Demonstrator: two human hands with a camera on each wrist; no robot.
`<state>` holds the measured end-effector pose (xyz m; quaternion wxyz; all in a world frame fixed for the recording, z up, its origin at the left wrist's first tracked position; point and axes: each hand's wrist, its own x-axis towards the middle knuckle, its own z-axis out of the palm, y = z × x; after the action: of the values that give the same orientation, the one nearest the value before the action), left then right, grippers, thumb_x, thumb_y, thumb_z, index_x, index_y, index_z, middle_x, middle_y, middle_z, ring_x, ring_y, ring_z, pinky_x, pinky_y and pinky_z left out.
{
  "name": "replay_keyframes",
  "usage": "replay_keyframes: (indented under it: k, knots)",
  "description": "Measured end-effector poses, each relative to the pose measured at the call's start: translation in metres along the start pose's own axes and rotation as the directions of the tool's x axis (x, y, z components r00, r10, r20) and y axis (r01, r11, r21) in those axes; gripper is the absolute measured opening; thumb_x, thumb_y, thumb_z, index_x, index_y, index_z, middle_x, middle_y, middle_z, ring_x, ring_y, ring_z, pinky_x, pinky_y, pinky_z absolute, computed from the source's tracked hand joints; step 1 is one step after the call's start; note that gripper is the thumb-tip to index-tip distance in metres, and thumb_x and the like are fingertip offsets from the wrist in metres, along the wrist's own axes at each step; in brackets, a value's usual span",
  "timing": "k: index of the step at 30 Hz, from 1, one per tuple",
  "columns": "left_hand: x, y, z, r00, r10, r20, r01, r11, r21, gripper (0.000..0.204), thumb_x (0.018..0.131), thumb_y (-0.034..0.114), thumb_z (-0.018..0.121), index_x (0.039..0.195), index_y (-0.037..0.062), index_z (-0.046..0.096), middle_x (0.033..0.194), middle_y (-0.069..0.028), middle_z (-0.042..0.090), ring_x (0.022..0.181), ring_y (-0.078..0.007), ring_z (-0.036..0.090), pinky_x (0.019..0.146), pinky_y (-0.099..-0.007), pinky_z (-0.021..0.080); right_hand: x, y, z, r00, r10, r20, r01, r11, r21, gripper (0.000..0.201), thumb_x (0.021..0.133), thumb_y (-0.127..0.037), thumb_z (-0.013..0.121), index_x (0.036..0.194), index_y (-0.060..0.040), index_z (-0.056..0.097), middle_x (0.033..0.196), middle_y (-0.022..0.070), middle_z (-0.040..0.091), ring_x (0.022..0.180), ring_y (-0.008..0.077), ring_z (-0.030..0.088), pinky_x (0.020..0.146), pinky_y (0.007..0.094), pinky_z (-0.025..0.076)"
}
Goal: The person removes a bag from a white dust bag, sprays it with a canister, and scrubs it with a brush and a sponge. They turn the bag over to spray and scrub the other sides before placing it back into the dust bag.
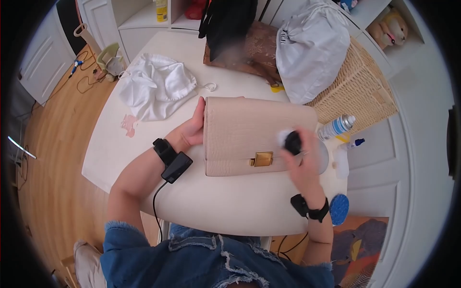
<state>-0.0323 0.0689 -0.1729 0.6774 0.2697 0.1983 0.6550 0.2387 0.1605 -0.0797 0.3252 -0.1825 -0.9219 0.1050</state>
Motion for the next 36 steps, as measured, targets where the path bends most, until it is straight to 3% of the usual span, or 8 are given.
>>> replay_keyframes:
  k: [4,6,9,14,17,19,28,36]
  knots:
    - [-0.002,-0.007,-0.035,0.998,-0.061,-0.019,0.063,0.995,0.083,0.094,0.084,0.078,0.020,0.148,0.0085,0.027,0.151,-0.0107,0.032,0.138,-0.0241,0.033,0.113,-0.0407,0.028,0.015,0.049,-0.010,0.935,0.272,-0.229,-0.227,0.952,0.204,0.050,0.082,-0.010,0.068,0.126,0.0026,0.048,0.112,0.0173,0.051,0.099,0.0321,0.056,0.085,0.0358,0.047]
    - [0.008,-0.018,-0.062,0.878,0.084,0.470,0.066,0.954,-0.293,0.094,0.083,0.077,0.024,0.147,0.0081,0.028,0.151,-0.0108,0.032,0.138,-0.0244,0.032,0.113,-0.0411,0.028,0.021,0.048,-0.009,0.878,0.385,-0.283,-0.274,0.891,0.363,0.050,0.081,-0.009,0.069,0.124,0.0033,0.048,0.106,0.0174,0.051,0.097,0.0325,0.055,0.086,0.0372,0.046]
    - [0.002,-0.017,-0.062,0.933,0.034,0.358,0.011,0.992,-0.123,0.096,0.082,0.078,0.028,0.148,0.0085,0.026,0.151,-0.0107,0.031,0.138,-0.0235,0.031,0.114,-0.0408,0.027,0.021,0.007,-0.003,0.969,0.107,-0.221,-0.115,0.993,-0.023,0.054,0.078,-0.008,0.071,0.125,0.0037,0.048,0.108,0.0182,0.051,0.096,0.0331,0.055,0.084,0.0374,0.047]
    - [-0.003,0.000,-0.013,0.977,-0.021,0.211,-0.005,0.992,0.125,0.102,0.078,0.081,0.031,0.150,0.0086,0.020,0.153,-0.0099,0.027,0.139,-0.0218,0.029,0.114,-0.0403,0.026,-0.004,-0.019,0.015,0.978,-0.171,0.122,0.151,0.977,0.152,0.062,0.077,-0.010,0.074,0.129,0.0039,0.045,0.116,0.0207,0.052,0.105,0.0366,0.055,0.089,0.0405,0.046]
    - [-0.002,-0.001,-0.012,0.972,0.000,0.236,-0.022,0.996,0.092,0.104,0.078,0.081,0.031,0.151,0.0086,0.017,0.154,-0.0095,0.026,0.140,-0.0211,0.028,0.114,-0.0398,0.025,0.001,0.010,0.002,0.995,-0.006,-0.100,-0.002,0.997,-0.083,0.056,0.080,-0.011,0.071,0.128,0.0041,0.046,0.116,0.0204,0.052,0.104,0.0357,0.055,0.090,0.0415,0.046]
    - [-0.001,-0.002,-0.013,0.973,-0.002,0.232,-0.017,0.997,0.080,0.104,0.078,0.081,0.031,0.151,0.0087,0.017,0.154,-0.0094,0.025,0.140,-0.0209,0.027,0.114,-0.0396,0.025,0.009,0.035,-0.013,0.954,0.225,-0.200,-0.208,0.973,0.102,0.054,0.083,-0.014,0.069,0.128,0.0045,0.045,0.115,0.0203,0.052,0.105,0.0342,0.053,0.090,0.0420,0.045]
    - [-0.008,-0.004,-0.026,0.996,-0.066,0.064,0.059,0.992,0.109,0.102,0.079,0.081,0.031,0.149,0.0075,0.023,0.152,-0.0098,0.029,0.138,-0.0216,0.031,0.113,-0.0401,0.028,-0.056,0.019,-0.004,0.996,0.005,0.086,-0.012,0.997,0.077,0.056,0.076,-0.002,0.072,0.126,0.0015,0.047,0.112,0.0185,0.050,0.099,0.0318,0.054,0.084,0.0386,0.048]
    - [-0.006,-0.001,-0.018,0.990,-0.030,0.137,0.011,0.990,0.141,0.104,0.077,0.083,0.030,0.151,0.0100,0.020,0.153,-0.0099,0.029,0.139,-0.0222,0.030,0.113,-0.0409,0.027,-0.007,0.043,-0.019,0.918,0.291,-0.268,-0.230,0.943,0.239,0.052,0.079,-0.007,0.071,0.125,0.0013,0.048,0.108,0.0171,0.051,0.099,0.0311,0.054,0.087,0.0356,0.045]
